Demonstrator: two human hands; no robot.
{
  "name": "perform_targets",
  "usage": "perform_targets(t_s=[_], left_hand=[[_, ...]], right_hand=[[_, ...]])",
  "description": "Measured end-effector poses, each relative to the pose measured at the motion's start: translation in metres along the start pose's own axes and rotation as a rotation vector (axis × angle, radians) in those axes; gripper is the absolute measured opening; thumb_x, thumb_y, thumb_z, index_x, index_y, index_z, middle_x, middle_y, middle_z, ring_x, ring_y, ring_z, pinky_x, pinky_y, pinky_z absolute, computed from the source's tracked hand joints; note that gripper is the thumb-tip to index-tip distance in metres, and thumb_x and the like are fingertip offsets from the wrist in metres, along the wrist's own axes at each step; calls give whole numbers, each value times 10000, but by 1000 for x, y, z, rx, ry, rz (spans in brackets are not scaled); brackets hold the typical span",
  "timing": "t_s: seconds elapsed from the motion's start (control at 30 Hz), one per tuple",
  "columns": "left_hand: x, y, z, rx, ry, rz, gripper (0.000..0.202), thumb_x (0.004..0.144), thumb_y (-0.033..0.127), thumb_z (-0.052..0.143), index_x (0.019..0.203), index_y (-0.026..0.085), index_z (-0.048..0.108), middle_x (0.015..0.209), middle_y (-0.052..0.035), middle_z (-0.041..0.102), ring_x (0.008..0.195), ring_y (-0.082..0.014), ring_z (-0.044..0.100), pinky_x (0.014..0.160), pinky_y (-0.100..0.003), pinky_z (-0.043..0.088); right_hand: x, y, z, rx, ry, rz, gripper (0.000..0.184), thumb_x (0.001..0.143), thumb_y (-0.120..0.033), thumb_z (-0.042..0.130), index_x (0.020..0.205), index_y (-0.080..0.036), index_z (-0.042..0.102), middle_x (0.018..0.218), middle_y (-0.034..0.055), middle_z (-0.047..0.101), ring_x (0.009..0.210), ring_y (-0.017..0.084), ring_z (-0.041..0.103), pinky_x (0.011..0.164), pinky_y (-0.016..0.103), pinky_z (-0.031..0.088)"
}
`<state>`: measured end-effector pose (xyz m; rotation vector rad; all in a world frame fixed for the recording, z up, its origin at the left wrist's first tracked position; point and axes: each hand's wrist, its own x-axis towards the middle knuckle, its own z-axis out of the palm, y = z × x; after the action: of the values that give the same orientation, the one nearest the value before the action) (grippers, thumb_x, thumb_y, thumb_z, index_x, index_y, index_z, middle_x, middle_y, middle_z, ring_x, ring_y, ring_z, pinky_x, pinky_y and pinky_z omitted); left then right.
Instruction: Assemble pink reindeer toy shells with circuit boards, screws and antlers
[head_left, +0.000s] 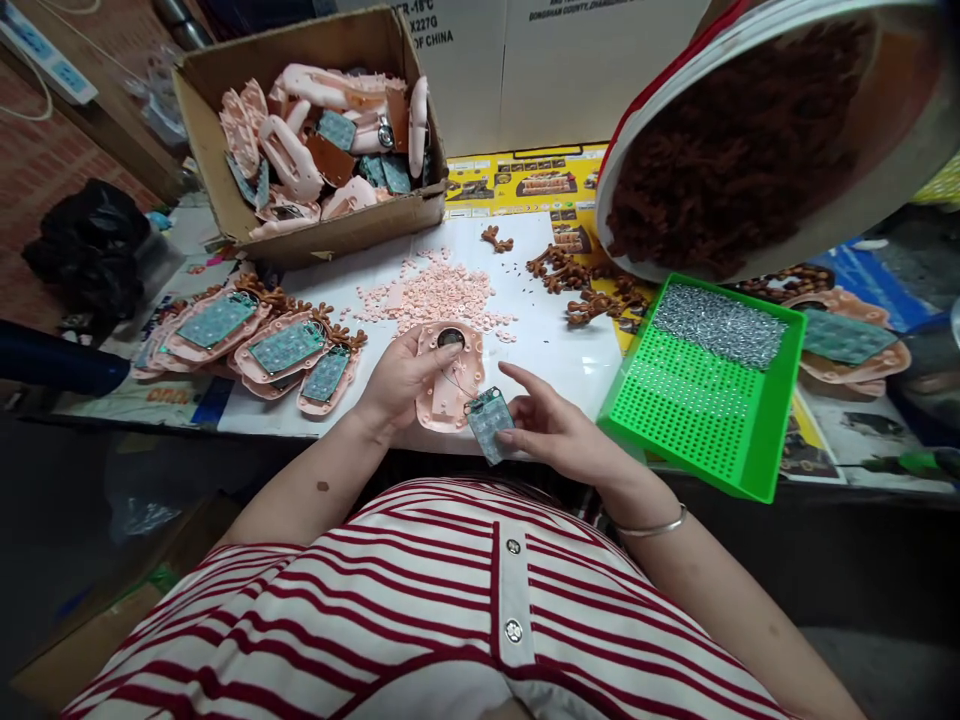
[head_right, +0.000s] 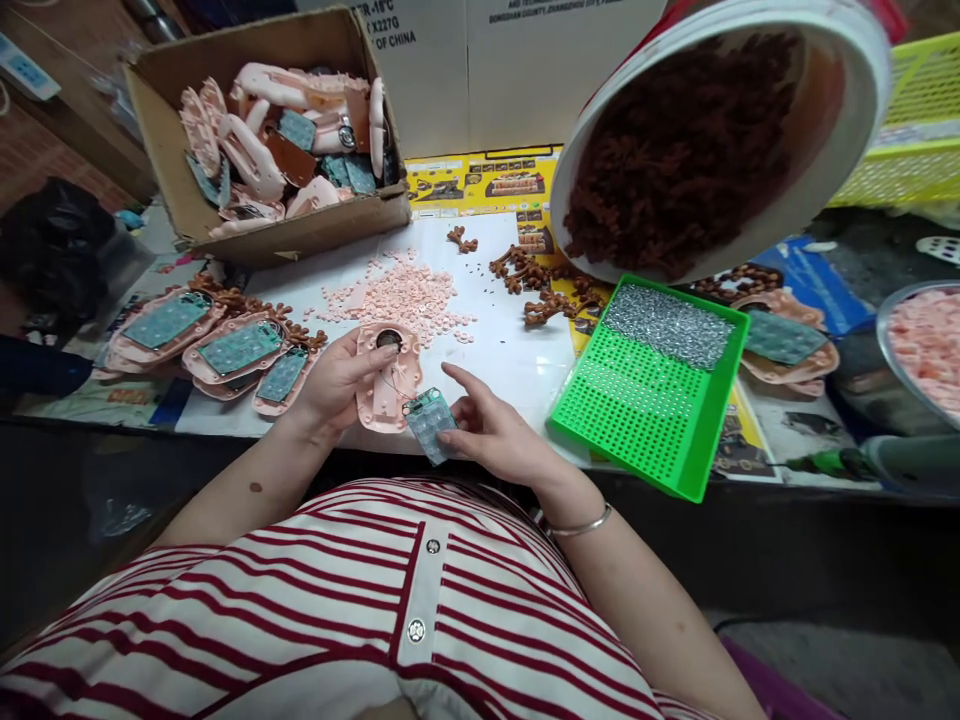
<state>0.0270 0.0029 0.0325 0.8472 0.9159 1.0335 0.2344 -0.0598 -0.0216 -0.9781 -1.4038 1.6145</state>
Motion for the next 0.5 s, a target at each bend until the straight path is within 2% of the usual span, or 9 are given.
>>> perform_targets(t_s=[0.07,0.13,0.17,0.23,0.3,0.33,0.4,0.47,0.5], left_hand=[[4,-3,-5,17,24,-4,332,581,264,895,835,154,712,772,-1,717,678,-140,640,699,-270,514],[6,-9,-8,35,-13,-63,288,595,260,870,807,141,713,730,-6,705,644,-139,626,662,-265,499],[6,-12,-9,41,-54,-103,262,607,260,855,791,134,716,709,-9,697,627,-136,619,647,-260,490],[5,-20,-9,39,-146,-186,215,630,252,828,760,120,720,683,-17,686,610,-129,607,633,-250,474],[4,-26,-10,9,-215,-260,197,644,245,814,760,110,728,694,-30,690,627,-131,613,645,-247,472],[3,-29,-11,-20,-237,-285,205,643,246,815,768,106,733,710,-39,697,644,-137,621,659,-250,477],[2,-34,-13,-88,-261,-321,254,634,282,831,792,101,746,739,-57,709,672,-154,634,679,-262,487],[2,-37,-15,-146,-264,-344,342,651,386,845,822,104,755,769,-75,719,695,-172,645,696,-279,500],[1,-39,-16,-165,-269,-353,402,669,459,839,846,108,757,784,-83,723,704,-180,650,703,-290,505]], right_hand=[[-6,-5,1,87,30,-9,585,856,-397,777,1387,-293,556,811,-34,648,662,94,599,590,219,514],[-10,-18,0,142,32,-10,350,847,-418,790,1153,-263,717,887,10,727,723,105,656,638,220,549],[-12,-26,-1,171,4,-11,345,808,-446,824,1085,-253,753,950,31,761,793,125,694,696,234,576],[-12,-40,-3,232,-77,-43,512,663,-472,924,1110,-270,776,1084,47,788,962,175,734,832,266,598],[-10,-51,-4,247,-109,-77,672,564,-400,987,1190,-313,757,1184,30,779,1071,191,726,923,279,585],[-8,-54,-3,223,-88,-88,645,579,-355,985,1183,-328,760,1185,18,780,1060,180,729,924,275,584],[0,-57,0,149,18,-112,456,665,-317,942,1095,-317,792,1051,9,803,916,150,739,839,267,600],[9,-57,5,72,171,-136,249,733,-380,890,943,-269,816,806,3,780,701,124,694,685,256,592],[14,-57,7,41,249,-145,232,744,-431,872,871,-246,812,691,-5,736,604,111,645,596,244,560]])
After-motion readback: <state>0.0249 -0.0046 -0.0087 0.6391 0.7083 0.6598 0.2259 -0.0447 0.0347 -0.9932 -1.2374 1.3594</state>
